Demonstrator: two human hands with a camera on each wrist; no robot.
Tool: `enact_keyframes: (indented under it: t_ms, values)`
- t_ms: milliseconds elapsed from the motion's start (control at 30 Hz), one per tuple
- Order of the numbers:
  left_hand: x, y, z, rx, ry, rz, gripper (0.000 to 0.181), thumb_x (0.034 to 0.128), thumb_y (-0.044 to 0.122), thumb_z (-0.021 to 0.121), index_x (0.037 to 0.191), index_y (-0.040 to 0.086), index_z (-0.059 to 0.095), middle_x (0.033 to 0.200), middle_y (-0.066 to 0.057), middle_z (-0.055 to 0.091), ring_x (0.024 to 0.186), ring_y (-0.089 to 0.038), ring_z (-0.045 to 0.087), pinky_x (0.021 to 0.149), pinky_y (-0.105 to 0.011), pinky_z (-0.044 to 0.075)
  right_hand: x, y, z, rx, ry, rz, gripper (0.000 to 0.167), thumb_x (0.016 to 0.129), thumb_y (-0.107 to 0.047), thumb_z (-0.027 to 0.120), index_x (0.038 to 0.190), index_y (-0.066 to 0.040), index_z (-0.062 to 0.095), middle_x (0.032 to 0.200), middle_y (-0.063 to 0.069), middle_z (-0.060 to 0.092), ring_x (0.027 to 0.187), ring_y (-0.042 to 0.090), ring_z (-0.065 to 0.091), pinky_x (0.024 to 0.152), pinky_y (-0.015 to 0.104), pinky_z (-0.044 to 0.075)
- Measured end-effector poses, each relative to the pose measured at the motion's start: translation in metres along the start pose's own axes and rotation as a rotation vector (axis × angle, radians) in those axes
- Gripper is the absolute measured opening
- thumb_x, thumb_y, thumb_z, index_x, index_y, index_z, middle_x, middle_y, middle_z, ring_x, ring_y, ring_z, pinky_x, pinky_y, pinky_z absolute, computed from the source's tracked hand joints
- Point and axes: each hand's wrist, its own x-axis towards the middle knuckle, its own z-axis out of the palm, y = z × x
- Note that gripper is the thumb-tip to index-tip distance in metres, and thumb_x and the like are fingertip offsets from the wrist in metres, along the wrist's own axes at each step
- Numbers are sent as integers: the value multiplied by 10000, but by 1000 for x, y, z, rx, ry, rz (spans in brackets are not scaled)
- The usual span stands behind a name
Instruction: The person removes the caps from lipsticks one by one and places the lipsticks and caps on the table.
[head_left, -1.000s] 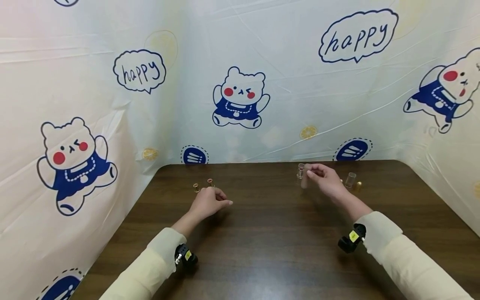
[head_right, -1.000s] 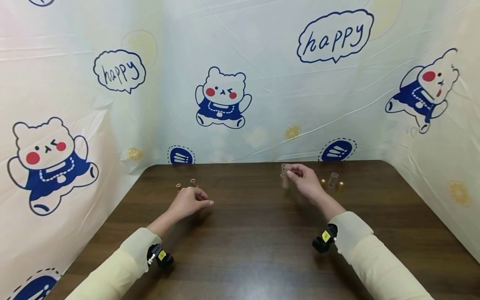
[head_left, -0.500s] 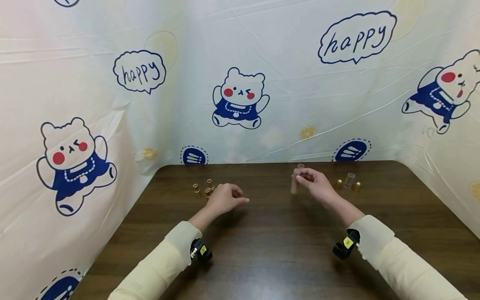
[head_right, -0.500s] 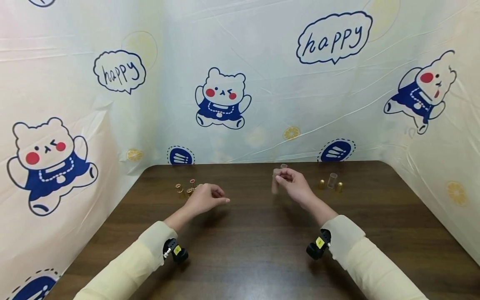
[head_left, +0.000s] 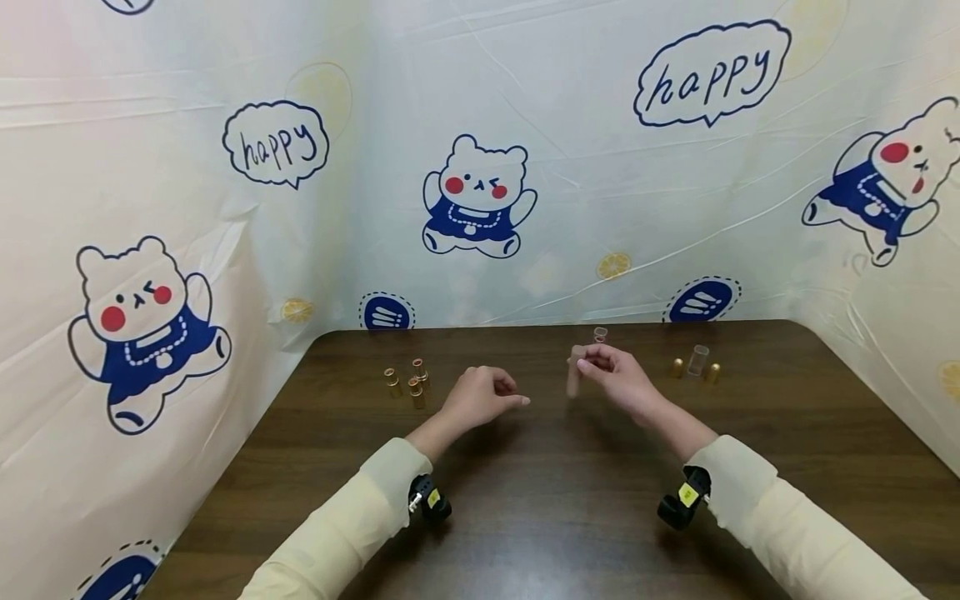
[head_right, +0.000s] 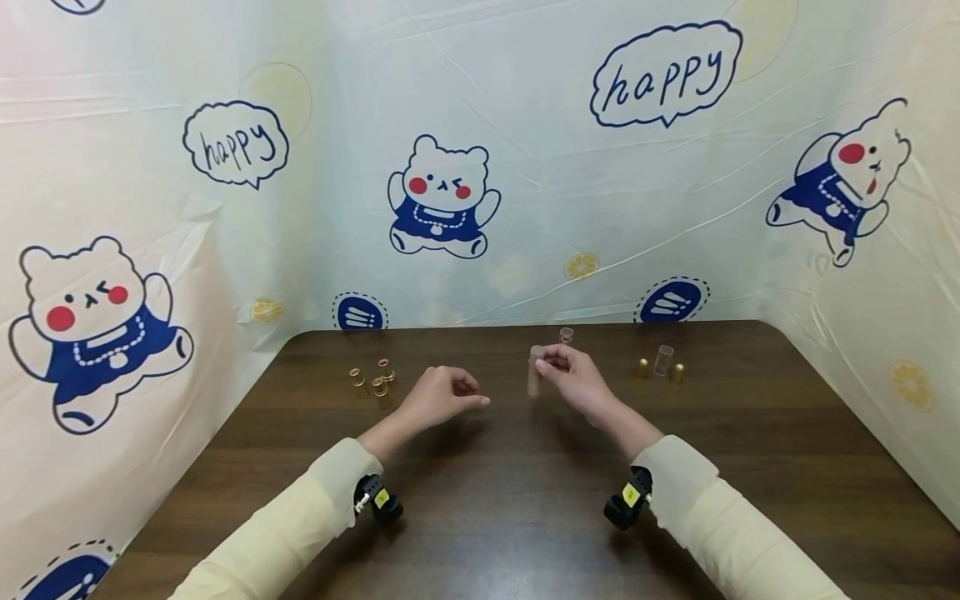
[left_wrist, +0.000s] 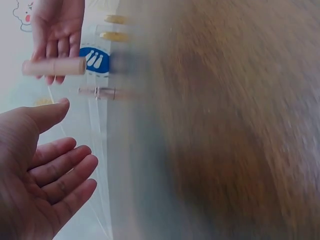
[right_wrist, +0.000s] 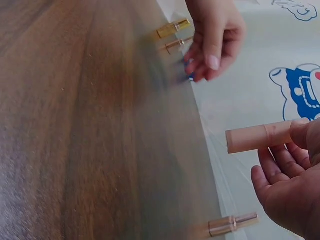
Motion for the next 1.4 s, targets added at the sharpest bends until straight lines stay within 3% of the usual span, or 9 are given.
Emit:
enact_keyframes:
  t_ms: [200, 433, 633, 967, 1233, 1400]
  values:
    - [6, 10, 8, -31, -6, 37, 327, 823, 377, 781, 971, 88, 736, 876, 30, 689, 757, -78, 617, 706, -272, 518, -2, -2, 7, 20, -24, -10, 336, 1005, -218, 554, 1237, 25, 553, 1225, 180, 599, 1111, 303, 531, 955, 468, 405]
    - [9, 17, 14, -66, -5, 62, 366, 843, 360, 767, 1031, 47, 731, 915, 12, 694, 781, -89, 625, 713, -283, 523, -2, -6, 17, 55, -37, -1, 308, 1002, -195, 557, 1226, 17, 565, 1197, 152, 633, 1125, 344, 537, 947, 440, 400]
    - [12, 19, 18, -105, 9, 75, 374, 834, 362, 774, 1016, 38, 734, 910, 10, 700, 793, -90, 633, 718, -272, 521, -3, -10, 23, 65, -34, 5, 298, 997, -184, 567, 1223, 10, 577, 1177, 149, 637, 1134, 371, 534, 955, 476, 403]
    - [12, 25, 24, -190, 7, 88, 257, 830, 339, 783, 929, 104, 749, 818, 62, 694, 699, -49, 619, 636, -238, 508, -2, -10, 29, 68, -41, 19, 281, 994, -194, 576, 1198, -2, 589, 1198, 135, 641, 1116, 287, 557, 948, 455, 400]
    - [13, 28, 29, -162, 9, 90, 180, 849, 312, 768, 852, 135, 740, 739, 95, 664, 644, -57, 593, 592, -238, 484, -4, -7, 31, 86, -44, 31, 307, 994, -196, 574, 1213, 19, 579, 1147, 138, 645, 1055, 268, 571, 908, 408, 413]
    - [14, 28, 32, -143, 9, 93, 155, 851, 286, 768, 819, 138, 736, 712, 98, 652, 623, -60, 583, 575, -239, 474, -5, -6, 31, 108, -44, 34, 317, 993, -187, 576, 1222, 32, 571, 1144, 151, 648, 1088, 354, 552, 920, 455, 412]
